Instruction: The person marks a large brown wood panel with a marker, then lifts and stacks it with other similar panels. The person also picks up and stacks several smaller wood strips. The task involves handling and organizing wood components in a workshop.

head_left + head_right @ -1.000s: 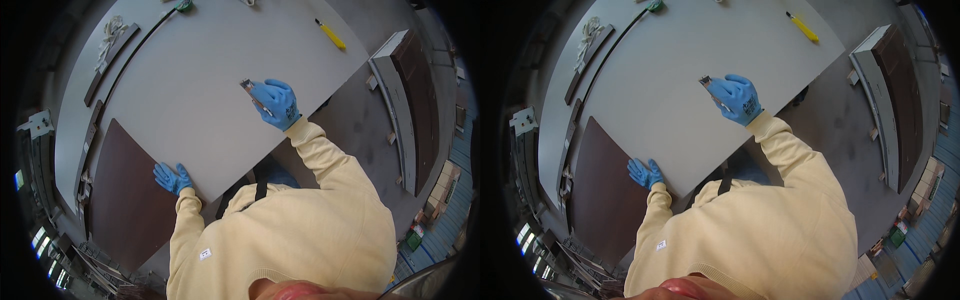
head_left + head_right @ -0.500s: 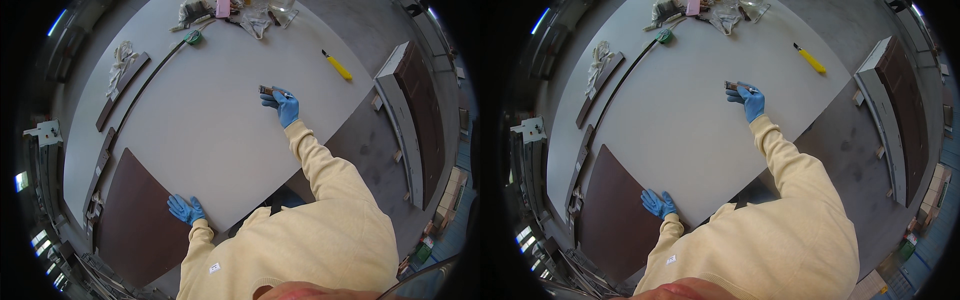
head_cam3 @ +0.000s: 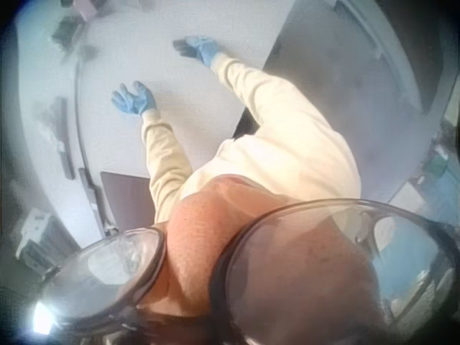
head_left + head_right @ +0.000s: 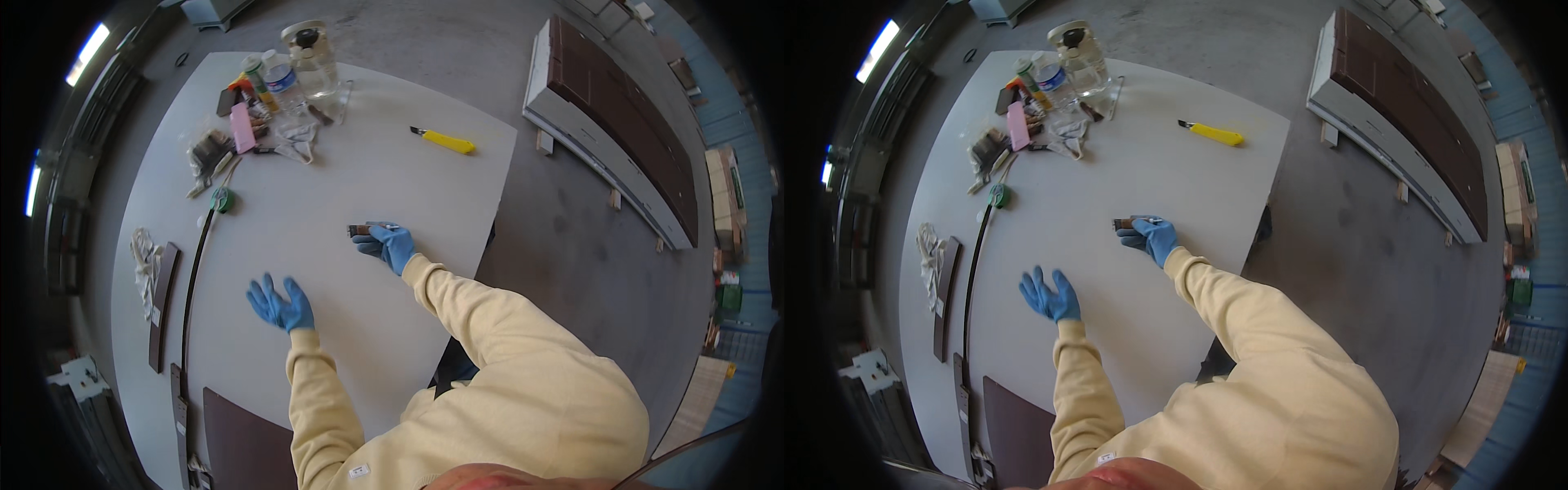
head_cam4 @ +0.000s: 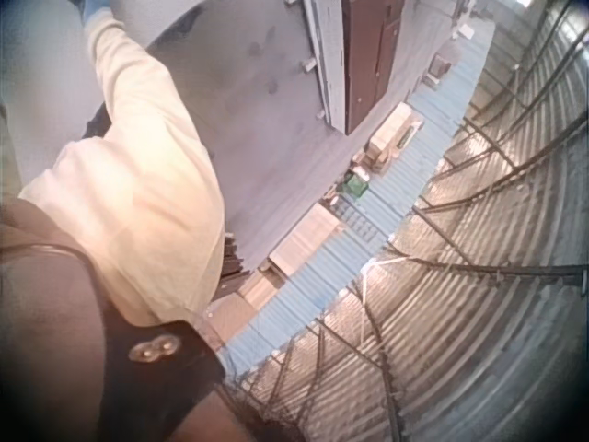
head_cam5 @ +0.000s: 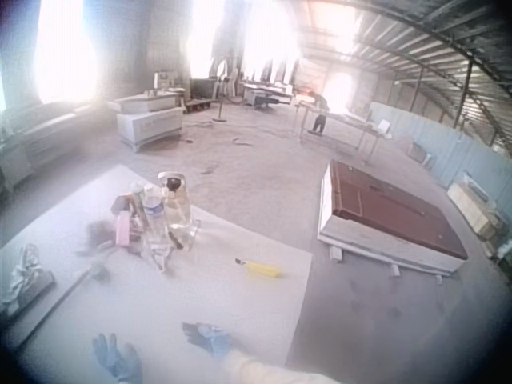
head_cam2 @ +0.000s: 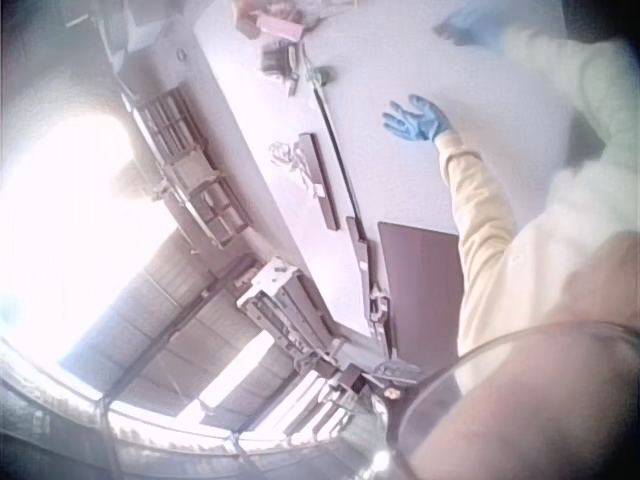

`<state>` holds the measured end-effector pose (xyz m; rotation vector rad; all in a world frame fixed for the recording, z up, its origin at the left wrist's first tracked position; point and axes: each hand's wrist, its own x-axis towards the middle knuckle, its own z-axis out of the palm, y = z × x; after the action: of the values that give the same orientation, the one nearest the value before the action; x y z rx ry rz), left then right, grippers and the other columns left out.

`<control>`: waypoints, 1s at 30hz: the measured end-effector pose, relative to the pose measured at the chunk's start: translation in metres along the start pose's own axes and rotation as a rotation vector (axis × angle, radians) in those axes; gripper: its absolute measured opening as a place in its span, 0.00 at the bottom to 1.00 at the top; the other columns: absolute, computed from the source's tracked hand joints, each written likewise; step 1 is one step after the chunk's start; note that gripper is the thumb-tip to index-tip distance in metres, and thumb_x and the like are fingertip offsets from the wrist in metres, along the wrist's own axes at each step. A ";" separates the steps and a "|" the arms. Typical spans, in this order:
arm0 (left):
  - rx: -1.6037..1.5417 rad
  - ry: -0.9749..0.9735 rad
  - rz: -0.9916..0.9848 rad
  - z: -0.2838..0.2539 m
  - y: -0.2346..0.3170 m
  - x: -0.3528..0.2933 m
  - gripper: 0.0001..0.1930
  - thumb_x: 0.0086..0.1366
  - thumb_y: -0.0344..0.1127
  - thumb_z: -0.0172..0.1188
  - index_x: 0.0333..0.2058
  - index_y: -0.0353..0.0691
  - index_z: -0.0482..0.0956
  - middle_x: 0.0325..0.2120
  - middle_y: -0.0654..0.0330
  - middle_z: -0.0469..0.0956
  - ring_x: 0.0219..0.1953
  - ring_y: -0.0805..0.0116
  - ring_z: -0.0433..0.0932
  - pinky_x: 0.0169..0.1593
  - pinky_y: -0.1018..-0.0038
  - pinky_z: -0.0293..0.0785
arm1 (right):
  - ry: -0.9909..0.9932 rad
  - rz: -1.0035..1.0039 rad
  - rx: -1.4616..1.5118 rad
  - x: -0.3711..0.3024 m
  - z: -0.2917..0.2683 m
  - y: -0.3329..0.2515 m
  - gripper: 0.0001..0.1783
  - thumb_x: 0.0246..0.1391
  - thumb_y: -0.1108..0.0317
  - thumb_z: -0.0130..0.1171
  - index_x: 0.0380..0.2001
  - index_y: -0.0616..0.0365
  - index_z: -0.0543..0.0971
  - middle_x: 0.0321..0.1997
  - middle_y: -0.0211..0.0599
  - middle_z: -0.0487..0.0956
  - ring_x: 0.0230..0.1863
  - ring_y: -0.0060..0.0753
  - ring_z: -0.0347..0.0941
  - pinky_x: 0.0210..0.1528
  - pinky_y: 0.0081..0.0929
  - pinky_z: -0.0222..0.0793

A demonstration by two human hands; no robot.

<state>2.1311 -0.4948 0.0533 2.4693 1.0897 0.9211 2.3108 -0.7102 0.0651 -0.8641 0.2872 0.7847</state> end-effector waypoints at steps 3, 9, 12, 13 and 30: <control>0.049 -0.109 0.140 0.083 0.066 0.068 0.30 0.62 0.50 0.65 0.60 0.43 0.76 0.68 0.44 0.65 0.73 0.41 0.54 0.73 0.49 0.49 | -0.001 0.046 0.052 0.001 -0.012 -0.002 0.20 0.68 0.68 0.53 0.58 0.70 0.71 0.51 0.56 0.82 0.46 0.48 0.84 0.52 0.39 0.83; 0.145 -0.172 0.297 0.155 0.141 0.143 0.39 0.58 0.60 0.63 0.64 0.43 0.72 0.72 0.41 0.56 0.75 0.38 0.48 0.74 0.47 0.42 | -0.055 0.124 0.051 -0.002 -0.004 -0.002 0.21 0.67 0.70 0.52 0.58 0.73 0.69 0.54 0.59 0.79 0.49 0.50 0.82 0.51 0.42 0.83; 0.241 -0.216 0.254 0.178 0.161 0.156 0.37 0.58 0.58 0.63 0.62 0.43 0.74 0.71 0.43 0.59 0.75 0.39 0.49 0.75 0.49 0.43 | -0.095 0.148 0.053 0.002 -0.009 -0.009 0.21 0.67 0.71 0.51 0.58 0.73 0.69 0.54 0.58 0.79 0.51 0.51 0.82 0.51 0.42 0.83; 0.277 -0.228 0.245 0.184 0.164 0.159 0.36 0.59 0.57 0.63 0.61 0.43 0.75 0.70 0.43 0.60 0.74 0.39 0.50 0.75 0.50 0.44 | -0.103 0.163 0.057 0.002 -0.009 -0.009 0.21 0.67 0.71 0.51 0.58 0.73 0.70 0.54 0.58 0.79 0.51 0.51 0.82 0.51 0.42 0.82; -1.335 -0.385 -0.435 -0.017 0.242 0.111 0.09 0.68 0.24 0.62 0.46 0.36 0.83 0.56 0.50 0.80 0.55 0.67 0.78 0.63 0.71 0.70 | -0.350 -0.069 0.041 -0.002 0.052 -0.172 0.19 0.67 0.65 0.53 0.52 0.71 0.78 0.42 0.54 0.85 0.37 0.42 0.85 0.43 0.33 0.84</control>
<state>2.3112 -0.5749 0.2329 1.1589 0.5054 0.6305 2.4291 -0.7395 0.1977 -0.6804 -0.0359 0.8469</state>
